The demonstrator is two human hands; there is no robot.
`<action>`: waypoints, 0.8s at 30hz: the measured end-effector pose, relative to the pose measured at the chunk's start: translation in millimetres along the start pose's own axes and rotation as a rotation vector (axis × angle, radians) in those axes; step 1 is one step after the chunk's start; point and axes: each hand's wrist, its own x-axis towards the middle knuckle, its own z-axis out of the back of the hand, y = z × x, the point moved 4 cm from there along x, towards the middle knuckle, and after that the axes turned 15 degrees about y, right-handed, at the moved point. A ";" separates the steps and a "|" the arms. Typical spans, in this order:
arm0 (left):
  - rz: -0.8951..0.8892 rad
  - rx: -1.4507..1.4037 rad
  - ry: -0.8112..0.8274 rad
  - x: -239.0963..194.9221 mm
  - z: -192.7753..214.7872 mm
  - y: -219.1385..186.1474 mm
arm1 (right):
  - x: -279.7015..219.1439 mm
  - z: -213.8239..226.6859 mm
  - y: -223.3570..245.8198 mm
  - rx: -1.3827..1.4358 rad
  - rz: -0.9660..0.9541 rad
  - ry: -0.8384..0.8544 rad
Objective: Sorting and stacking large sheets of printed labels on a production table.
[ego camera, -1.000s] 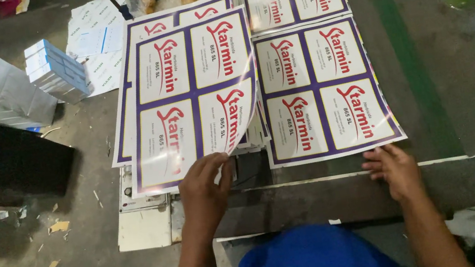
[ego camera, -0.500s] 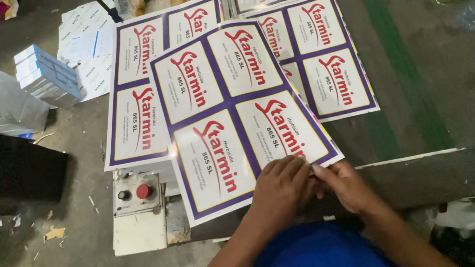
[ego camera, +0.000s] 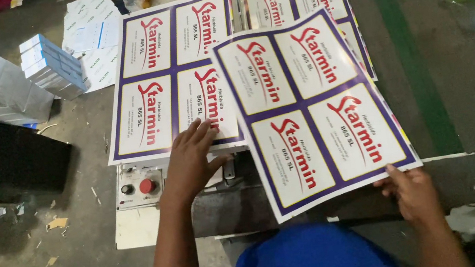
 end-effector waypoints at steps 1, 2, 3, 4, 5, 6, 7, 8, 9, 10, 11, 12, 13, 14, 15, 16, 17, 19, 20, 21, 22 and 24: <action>-0.001 -0.002 0.001 0.8 -1.2 5.0 | -4.7 3.3 2.3 -0.001 -0.001 -0.002; 0.003 -0.013 0.053 1.7 -4.0 10.5 | -10.2 9.4 3.2 -0.005 -0.041 -0.087; 0.008 -0.025 0.106 2.6 -6.7 15.8 | -16.1 15.3 4.1 -0.009 -0.081 -0.172; 0.007 -0.025 0.107 3.5 -7.0 18.4 | -19.0 21.5 0.5 -0.009 -0.082 -0.173; 0.007 -0.053 0.113 4.5 -7.6 21.1 | -22.1 28.3 -3.2 -0.016 -0.089 -0.188; 0.007 -0.081 0.121 5.0 -8.2 23.5 | -26.2 34.9 -7.8 -0.021 -0.097 -0.204; 0.007 -0.081 0.124 6.0 -2.9 21.8 | -30.3 34.0 -4.3 -0.020 -0.099 -0.205; 0.019 -0.102 0.117 6.7 2.3 20.7 | -35.3 34.4 -1.5 -0.053 -0.128 -0.237; 0.032 -0.122 0.111 7.3 7.4 19.6 | -40.2 34.8 1.2 -0.086 -0.158 -0.269; 0.034 -0.123 0.115 7.4 10.8 20.4 | -42.2 34.1 2.3 -0.085 -0.162 -0.269; 0.085 -0.187 0.123 7.2 13.6 23.5 | -45.3 34.9 1.7 -0.101 -0.222 -0.309; 0.136 -0.250 0.130 7.3 16.4 26.6 | -48.6 35.6 1.1 -0.116 -0.282 -0.350; 0.137 -0.250 0.134 4.9 18.4 23.8 | -49.6 38.9 -3.8 -0.115 -0.286 -0.350; 0.171 -0.208 0.011 2.0 25.5 22.5 | -49.9 41.4 -8.0 -0.139 -0.273 -0.327; 0.203 -0.165 -0.112 -1.5 32.6 20.9 | -50.3 43.9 -12.0 -0.163 -0.259 -0.303; 0.200 -0.166 -0.108 -4.4 35.8 13.1 | -52.1 38.6 -7.9 -0.160 -0.262 -0.307; 0.159 -0.098 -0.204 -8.7 43.2 3.4 | -53.4 32.6 -3.8 -0.167 -0.270 -0.293; 0.120 -0.029 -0.299 -15.7 52.4 -15.9 | -53.7 24.1 1.0 -0.175 -0.279 -0.276; 0.113 -0.044 -0.315 -19.4 54.9 -25.3 | -53.0 22.3 2.1 -0.196 -0.295 -0.294; 0.107 -0.058 -0.332 -23.5 57.5 -34.4 | -52.5 20.0 3.0 -0.217 -0.310 -0.312; 0.115 -0.059 -0.333 -26.0 47.9 -33.3 | -49.3 22.7 -2.9 -0.222 -0.313 -0.306; 0.150 -0.099 -0.237 -27.9 25.6 -29.9 | -40.8 26.3 -13.0 -0.175 -0.256 -0.246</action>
